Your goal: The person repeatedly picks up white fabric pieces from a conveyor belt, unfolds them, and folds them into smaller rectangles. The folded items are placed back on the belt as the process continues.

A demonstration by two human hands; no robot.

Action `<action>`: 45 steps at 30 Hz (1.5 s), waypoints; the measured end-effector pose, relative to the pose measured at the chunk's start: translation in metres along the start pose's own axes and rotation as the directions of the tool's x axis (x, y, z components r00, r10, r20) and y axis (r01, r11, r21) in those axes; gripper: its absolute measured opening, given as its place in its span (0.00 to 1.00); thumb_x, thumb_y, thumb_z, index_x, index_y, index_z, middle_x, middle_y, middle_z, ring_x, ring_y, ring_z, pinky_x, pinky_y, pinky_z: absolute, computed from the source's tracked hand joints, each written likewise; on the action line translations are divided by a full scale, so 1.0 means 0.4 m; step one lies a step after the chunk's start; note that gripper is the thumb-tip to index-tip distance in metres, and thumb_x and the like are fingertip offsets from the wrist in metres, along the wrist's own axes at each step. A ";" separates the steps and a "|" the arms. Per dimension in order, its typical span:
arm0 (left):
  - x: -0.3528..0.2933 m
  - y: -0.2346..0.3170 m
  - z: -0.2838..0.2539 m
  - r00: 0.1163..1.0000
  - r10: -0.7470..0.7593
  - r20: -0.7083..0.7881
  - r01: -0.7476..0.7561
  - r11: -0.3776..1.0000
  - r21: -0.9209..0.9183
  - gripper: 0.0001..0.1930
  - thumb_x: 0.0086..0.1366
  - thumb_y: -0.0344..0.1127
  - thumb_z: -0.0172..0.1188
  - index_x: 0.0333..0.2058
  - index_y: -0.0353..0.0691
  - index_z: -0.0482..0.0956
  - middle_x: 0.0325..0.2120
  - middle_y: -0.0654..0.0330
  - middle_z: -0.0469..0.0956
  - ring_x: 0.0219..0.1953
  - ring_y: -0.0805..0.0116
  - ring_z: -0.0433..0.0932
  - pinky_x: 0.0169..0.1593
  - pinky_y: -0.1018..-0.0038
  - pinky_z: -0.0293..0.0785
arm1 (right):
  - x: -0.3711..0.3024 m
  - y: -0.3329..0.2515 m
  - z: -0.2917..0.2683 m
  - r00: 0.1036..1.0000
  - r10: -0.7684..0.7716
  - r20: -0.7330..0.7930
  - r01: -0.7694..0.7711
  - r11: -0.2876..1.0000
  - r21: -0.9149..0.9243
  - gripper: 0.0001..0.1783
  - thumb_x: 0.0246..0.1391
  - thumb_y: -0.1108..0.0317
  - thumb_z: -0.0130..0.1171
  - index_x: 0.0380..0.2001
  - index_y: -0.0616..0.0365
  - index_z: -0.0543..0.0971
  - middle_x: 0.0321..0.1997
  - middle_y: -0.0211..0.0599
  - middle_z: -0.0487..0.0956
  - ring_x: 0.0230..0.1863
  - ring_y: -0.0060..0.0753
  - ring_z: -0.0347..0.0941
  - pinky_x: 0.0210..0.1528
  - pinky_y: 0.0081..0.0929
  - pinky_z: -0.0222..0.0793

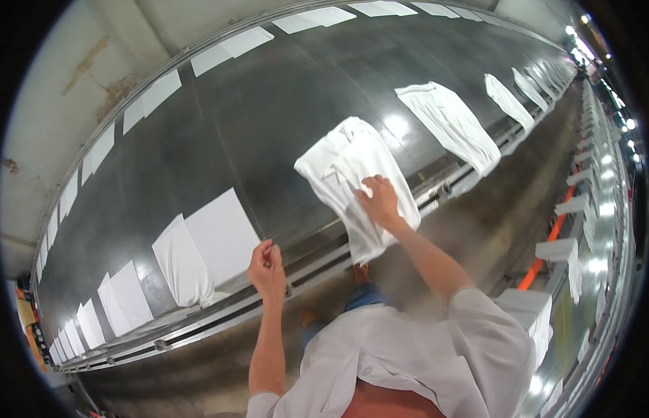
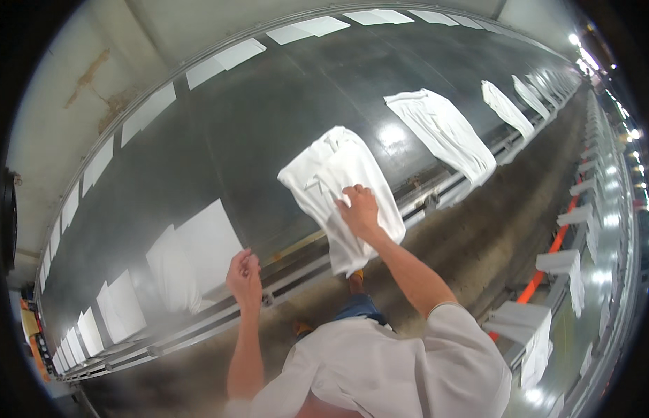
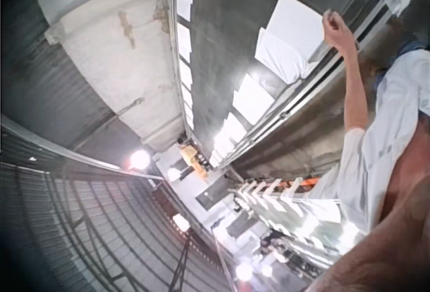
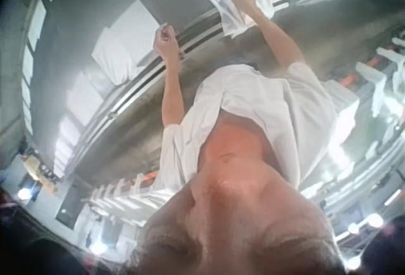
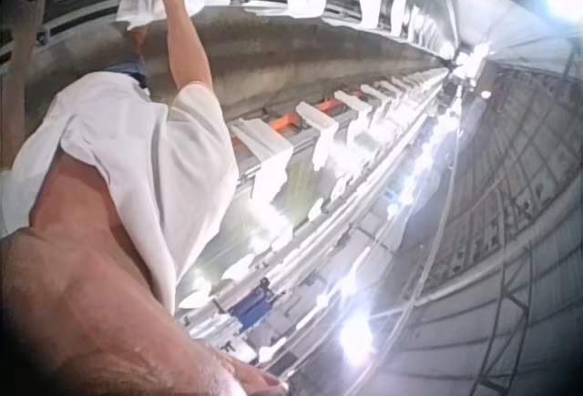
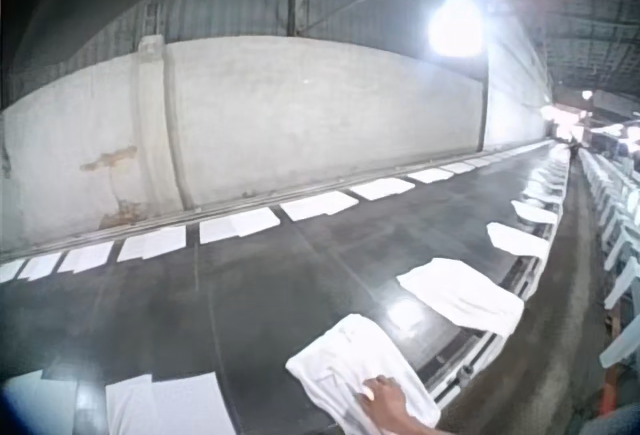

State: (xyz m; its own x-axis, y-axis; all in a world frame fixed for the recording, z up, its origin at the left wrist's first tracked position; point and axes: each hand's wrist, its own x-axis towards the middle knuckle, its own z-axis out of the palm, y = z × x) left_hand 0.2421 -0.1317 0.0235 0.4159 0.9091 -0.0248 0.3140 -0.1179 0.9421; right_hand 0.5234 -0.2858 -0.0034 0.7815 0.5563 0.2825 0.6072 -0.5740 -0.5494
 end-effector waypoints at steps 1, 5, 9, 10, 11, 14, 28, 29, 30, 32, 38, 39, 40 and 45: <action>0.064 0.015 0.084 0.981 0.192 -0.026 -0.191 0.981 0.043 0.12 0.65 0.31 0.64 0.46 0.33 0.82 0.30 0.58 0.81 0.30 0.72 0.79 0.38 0.71 0.77 | 0.034 0.016 0.015 0.994 0.044 0.101 -0.046 0.999 0.012 0.17 0.52 0.59 0.70 0.40 0.60 0.81 0.41 0.46 0.78 0.47 0.54 0.72 0.49 0.47 0.69; 0.266 0.045 0.317 0.930 0.332 0.159 -0.369 0.831 0.417 0.25 0.60 0.31 0.66 0.57 0.38 0.76 0.46 0.52 0.76 0.50 0.52 0.76 0.56 0.59 0.71 | 0.127 0.046 0.073 0.982 0.041 0.182 -0.059 0.994 0.093 0.19 0.52 0.58 0.68 0.35 0.63 0.76 0.40 0.50 0.76 0.44 0.54 0.74 0.46 0.50 0.70; 0.399 0.035 0.434 0.896 0.399 0.196 -0.432 0.679 0.594 0.25 0.58 0.31 0.67 0.56 0.39 0.78 0.47 0.53 0.73 0.52 0.50 0.72 0.57 0.57 0.69 | 0.194 0.077 0.095 0.959 0.024 0.281 -0.065 0.989 0.135 0.07 0.54 0.69 0.58 0.31 0.62 0.77 0.36 0.49 0.79 0.40 0.54 0.76 0.44 0.50 0.72; 0.420 0.030 0.445 0.907 0.363 0.213 -0.414 0.679 0.607 0.23 0.57 0.31 0.67 0.53 0.39 0.80 0.46 0.54 0.73 0.51 0.50 0.72 0.57 0.58 0.69 | 0.204 0.086 0.092 0.956 0.017 0.294 -0.078 0.978 0.195 0.06 0.53 0.70 0.57 0.30 0.62 0.78 0.35 0.49 0.79 0.40 0.54 0.76 0.44 0.50 0.72; 0.438 0.026 0.457 0.921 0.318 0.224 -0.387 0.685 0.618 0.20 0.57 0.31 0.67 0.50 0.39 0.81 0.45 0.54 0.73 0.50 0.50 0.73 0.57 0.58 0.69 | 0.211 0.093 0.088 0.945 0.022 0.325 -0.106 0.964 0.244 0.05 0.53 0.71 0.56 0.30 0.61 0.79 0.35 0.49 0.80 0.40 0.55 0.77 0.44 0.50 0.72; 0.459 0.015 0.474 0.924 0.340 0.175 -0.375 0.717 0.588 0.11 0.58 0.28 0.65 0.40 0.39 0.85 0.41 0.54 0.75 0.48 0.52 0.74 0.55 0.59 0.70 | 0.224 0.111 0.057 0.943 0.088 0.320 -0.222 0.884 0.411 0.05 0.54 0.73 0.56 0.31 0.60 0.81 0.35 0.47 0.81 0.38 0.49 0.79 0.41 0.45 0.73; 0.031 0.275 0.148 0.750 0.533 -0.391 -0.490 0.845 0.212 0.15 0.64 0.23 0.48 0.47 0.32 0.81 0.43 0.54 0.81 0.46 0.63 0.79 0.49 0.69 0.74 | 0.073 0.193 -0.532 0.748 0.364 -0.555 -0.012 0.844 0.537 0.02 0.65 0.77 0.58 0.37 0.59 0.76 0.37 0.23 0.72 0.37 0.14 0.66 0.42 0.15 0.65; -0.002 0.294 0.094 0.718 0.574 -0.394 -0.501 0.819 0.281 0.13 0.69 0.26 0.48 0.46 0.32 0.79 0.44 0.54 0.81 0.45 0.62 0.79 0.49 0.69 0.76 | 0.057 0.182 -0.579 0.723 0.315 -0.615 0.069 0.853 0.518 0.03 0.65 0.78 0.56 0.40 0.60 0.76 0.39 0.24 0.74 0.40 0.15 0.68 0.45 0.15 0.65; -0.030 0.308 0.058 0.686 0.567 -0.456 -0.462 0.824 0.329 0.11 0.75 0.30 0.46 0.45 0.32 0.77 0.43 0.52 0.81 0.41 0.62 0.81 0.47 0.68 0.77 | 0.041 0.168 -0.622 0.678 0.329 -0.657 0.073 0.859 0.506 0.03 0.67 0.78 0.54 0.41 0.59 0.75 0.39 0.26 0.75 0.39 0.16 0.69 0.45 0.16 0.66; -0.063 0.320 -0.006 0.751 0.366 -0.550 -0.416 0.909 0.037 0.11 0.78 0.34 0.46 0.44 0.32 0.73 0.40 0.50 0.79 0.32 0.66 0.81 0.41 0.69 0.78 | 0.018 0.140 -0.699 0.672 0.250 -0.697 0.149 0.876 0.458 0.02 0.69 0.76 0.53 0.41 0.59 0.74 0.38 0.28 0.76 0.38 0.17 0.69 0.45 0.16 0.66; 0.015 0.185 -0.132 0.908 0.128 -0.398 -0.356 0.737 -0.574 0.14 0.76 0.39 0.49 0.49 0.34 0.73 0.44 0.51 0.79 0.38 0.63 0.82 0.39 0.70 0.81 | 0.184 0.205 -0.771 0.799 0.062 -0.598 0.158 0.938 0.309 0.03 0.65 0.77 0.54 0.37 0.61 0.77 0.33 0.26 0.76 0.32 0.17 0.67 0.35 0.19 0.64; 0.067 0.126 -0.115 0.913 -0.025 -0.407 -0.257 0.740 -0.621 0.15 0.75 0.39 0.49 0.52 0.35 0.72 0.45 0.52 0.78 0.40 0.62 0.83 0.41 0.70 0.82 | 0.262 0.249 -0.734 0.885 0.060 -0.461 0.125 0.925 0.360 0.03 0.63 0.76 0.55 0.37 0.62 0.77 0.32 0.25 0.75 0.32 0.17 0.66 0.35 0.19 0.63; 0.159 0.064 -0.084 0.914 -0.151 -0.377 -0.122 0.783 -0.610 0.17 0.75 0.41 0.51 0.54 0.36 0.73 0.46 0.53 0.79 0.45 0.62 0.81 0.47 0.70 0.79 | 0.343 0.294 -0.670 0.946 -0.018 -0.324 0.151 0.909 0.388 0.03 0.61 0.76 0.55 0.36 0.62 0.78 0.32 0.25 0.74 0.31 0.17 0.66 0.34 0.20 0.63; 0.293 -0.133 0.187 0.853 -0.496 0.163 0.499 0.682 -0.535 0.26 0.74 0.49 0.56 0.59 0.33 0.73 0.53 0.60 0.79 0.57 0.66 0.76 0.63 0.69 0.71 | 0.445 0.480 -0.246 0.820 0.512 0.257 -0.573 0.729 0.374 0.08 0.59 0.66 0.61 0.30 0.58 0.79 0.24 0.30 0.74 0.23 0.19 0.65 0.23 0.29 0.60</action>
State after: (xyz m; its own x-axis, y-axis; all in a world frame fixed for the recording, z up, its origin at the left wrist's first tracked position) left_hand 0.3382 -0.0488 -0.0545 0.3385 0.7687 -0.5427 -0.0353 0.5867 0.8090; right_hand 0.7932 -0.3561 0.0187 0.9144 0.3169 -0.2519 -0.0583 -0.5126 -0.8566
